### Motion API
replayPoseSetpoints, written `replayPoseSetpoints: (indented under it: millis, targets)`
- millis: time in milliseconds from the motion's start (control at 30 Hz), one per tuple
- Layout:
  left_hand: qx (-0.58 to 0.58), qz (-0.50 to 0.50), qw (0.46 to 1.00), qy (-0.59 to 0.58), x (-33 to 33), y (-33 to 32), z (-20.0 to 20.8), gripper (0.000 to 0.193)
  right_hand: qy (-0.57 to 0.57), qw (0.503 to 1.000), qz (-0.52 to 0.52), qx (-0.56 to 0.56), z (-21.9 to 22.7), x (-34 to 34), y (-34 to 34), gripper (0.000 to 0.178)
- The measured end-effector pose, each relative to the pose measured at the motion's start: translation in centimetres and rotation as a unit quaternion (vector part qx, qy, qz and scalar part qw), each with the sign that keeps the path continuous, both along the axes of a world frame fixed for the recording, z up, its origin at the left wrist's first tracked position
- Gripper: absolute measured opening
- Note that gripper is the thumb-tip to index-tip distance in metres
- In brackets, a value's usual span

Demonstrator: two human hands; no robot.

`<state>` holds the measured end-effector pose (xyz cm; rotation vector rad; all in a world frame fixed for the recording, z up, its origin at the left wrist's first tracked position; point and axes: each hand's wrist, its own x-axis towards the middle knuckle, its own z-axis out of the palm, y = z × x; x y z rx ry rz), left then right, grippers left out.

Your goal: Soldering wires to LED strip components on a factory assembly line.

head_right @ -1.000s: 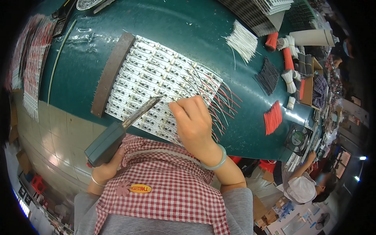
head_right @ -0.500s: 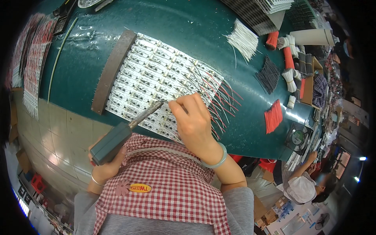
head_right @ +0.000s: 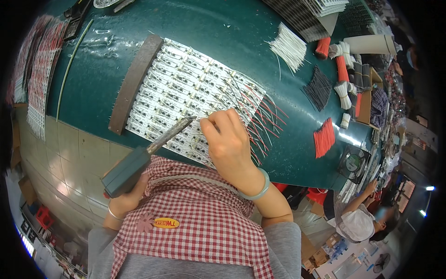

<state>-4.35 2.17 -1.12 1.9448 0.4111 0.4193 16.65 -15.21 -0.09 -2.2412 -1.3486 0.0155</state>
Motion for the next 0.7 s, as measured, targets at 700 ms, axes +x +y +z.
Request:
replayPoseSetpoints:
  millis: [700]
  targets:
    - [-0.016,-0.009,0.999,0.039,-1.6,-0.1,1.0,0.025,-0.006,0.999,-0.016,0.035,-0.4,-1.3,-0.4,0.025]
